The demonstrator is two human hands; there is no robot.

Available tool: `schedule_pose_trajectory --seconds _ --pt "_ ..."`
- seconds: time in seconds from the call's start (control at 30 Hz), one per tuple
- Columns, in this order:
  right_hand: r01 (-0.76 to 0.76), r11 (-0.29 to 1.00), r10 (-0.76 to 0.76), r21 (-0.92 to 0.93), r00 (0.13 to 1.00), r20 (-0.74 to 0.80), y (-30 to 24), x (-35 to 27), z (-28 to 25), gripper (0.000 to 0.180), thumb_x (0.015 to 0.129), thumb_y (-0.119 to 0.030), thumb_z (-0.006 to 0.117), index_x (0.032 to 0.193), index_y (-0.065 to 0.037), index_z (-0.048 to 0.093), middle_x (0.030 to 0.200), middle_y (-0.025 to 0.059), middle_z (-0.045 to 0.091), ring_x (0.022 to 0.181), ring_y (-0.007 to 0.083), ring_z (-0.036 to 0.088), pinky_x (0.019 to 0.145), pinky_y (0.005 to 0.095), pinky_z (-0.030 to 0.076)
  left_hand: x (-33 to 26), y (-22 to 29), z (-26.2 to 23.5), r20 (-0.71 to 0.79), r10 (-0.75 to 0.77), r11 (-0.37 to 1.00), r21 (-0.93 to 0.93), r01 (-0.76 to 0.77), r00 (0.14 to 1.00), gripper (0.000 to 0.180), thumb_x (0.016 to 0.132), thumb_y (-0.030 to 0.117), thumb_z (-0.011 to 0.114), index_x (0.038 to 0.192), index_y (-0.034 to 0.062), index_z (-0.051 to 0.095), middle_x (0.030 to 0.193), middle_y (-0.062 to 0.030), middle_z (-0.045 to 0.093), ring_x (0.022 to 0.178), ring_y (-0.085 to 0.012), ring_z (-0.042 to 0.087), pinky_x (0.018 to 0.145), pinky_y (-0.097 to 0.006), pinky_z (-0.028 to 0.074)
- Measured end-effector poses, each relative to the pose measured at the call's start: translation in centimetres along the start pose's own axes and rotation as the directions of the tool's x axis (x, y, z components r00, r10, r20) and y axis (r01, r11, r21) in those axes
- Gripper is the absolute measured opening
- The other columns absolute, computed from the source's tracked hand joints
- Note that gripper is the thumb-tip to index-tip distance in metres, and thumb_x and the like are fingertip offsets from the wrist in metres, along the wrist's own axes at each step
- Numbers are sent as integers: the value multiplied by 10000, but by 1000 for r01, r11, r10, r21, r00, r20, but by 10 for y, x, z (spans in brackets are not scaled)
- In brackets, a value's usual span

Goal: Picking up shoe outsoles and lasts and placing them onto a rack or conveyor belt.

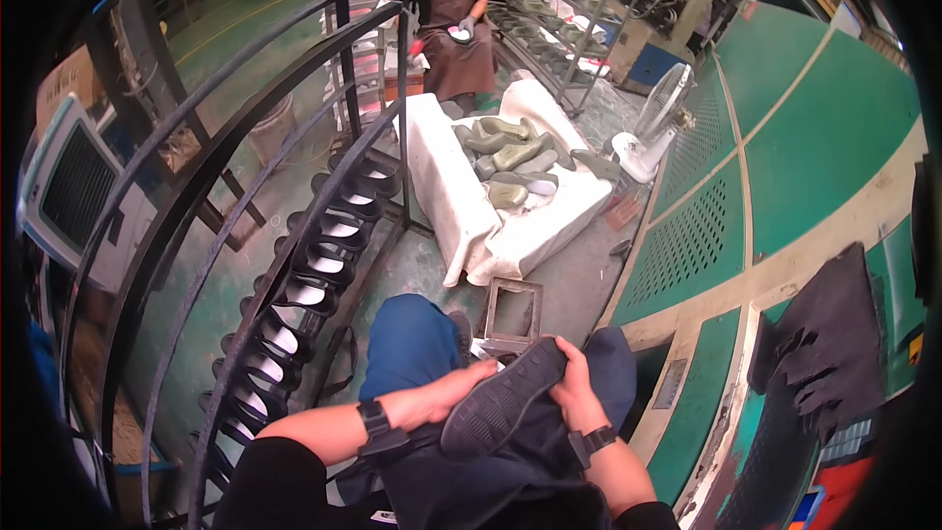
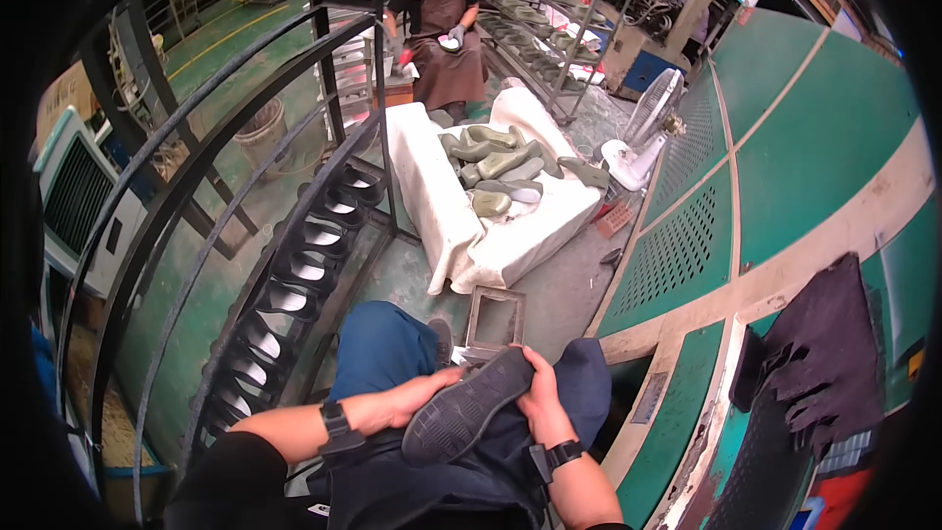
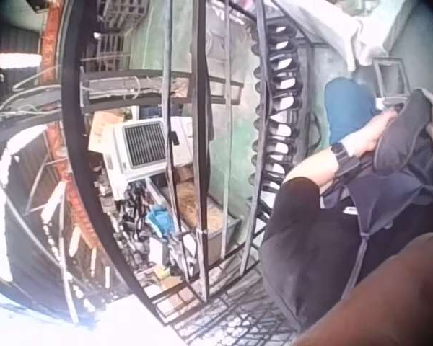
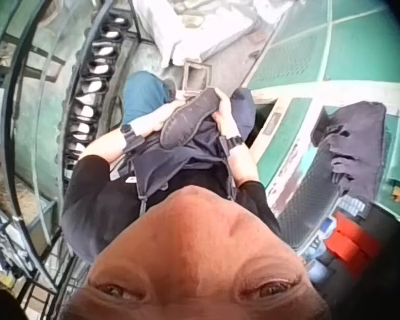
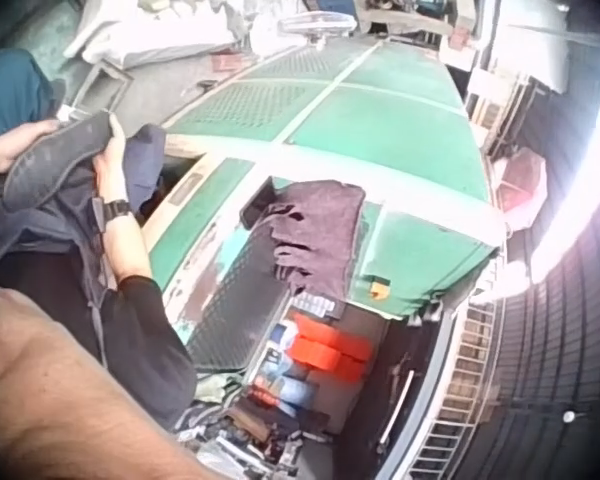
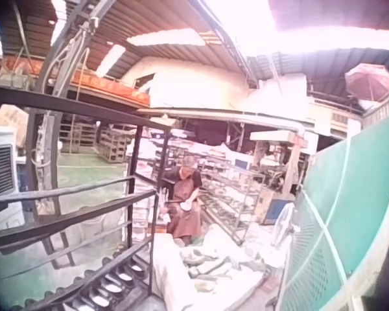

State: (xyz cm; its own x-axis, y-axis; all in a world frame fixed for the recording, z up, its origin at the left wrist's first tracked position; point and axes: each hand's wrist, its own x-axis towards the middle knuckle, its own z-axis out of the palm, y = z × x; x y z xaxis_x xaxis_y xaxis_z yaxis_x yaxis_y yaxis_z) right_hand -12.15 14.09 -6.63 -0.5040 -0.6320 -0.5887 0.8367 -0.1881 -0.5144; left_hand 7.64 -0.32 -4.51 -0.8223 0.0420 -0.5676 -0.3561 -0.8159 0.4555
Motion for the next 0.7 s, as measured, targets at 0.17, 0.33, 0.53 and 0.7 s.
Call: schedule_pose_trajectory --seconds 0.17,0.33,0.53,0.7 --pt "43 896 63 -442 973 221 -12 21 10 390 999 -205 446 1218 45 649 1080 163 718 978 255 704 911 355 554 73 54 2 -107 200 896 422 -138 974 561 1014 472 517 1477 160 457 1387 -85 553 1081 -214 613 872 -408 545" --pt "189 898 -45 -397 938 344 5 34 1 384 967 -181 457 1165 71 669 1068 169 710 908 240 693 875 324 546 126 55 12 -118 35 949 316 4 992 489 989 474 556 1338 133 579 1196 -104 668 965 -193 658 801 -343 551" --pt "240 870 -108 -431 946 307 12 28 1 316 975 -206 527 1060 36 712 1005 69 719 923 146 657 852 264 487 119 45 16 1 -154 986 -59 154 988 338 939 402 633 994 74 697 854 -60 716 692 -175 679 609 -299 565" --pt "326 857 -187 -399 918 349 20 7 11 275 997 -179 526 1070 30 689 1040 30 680 987 115 613 909 244 444 109 37 18 -47 -138 990 -33 136 989 271 902 311 644 1003 64 692 865 -71 694 728 -179 678 639 -319 567"
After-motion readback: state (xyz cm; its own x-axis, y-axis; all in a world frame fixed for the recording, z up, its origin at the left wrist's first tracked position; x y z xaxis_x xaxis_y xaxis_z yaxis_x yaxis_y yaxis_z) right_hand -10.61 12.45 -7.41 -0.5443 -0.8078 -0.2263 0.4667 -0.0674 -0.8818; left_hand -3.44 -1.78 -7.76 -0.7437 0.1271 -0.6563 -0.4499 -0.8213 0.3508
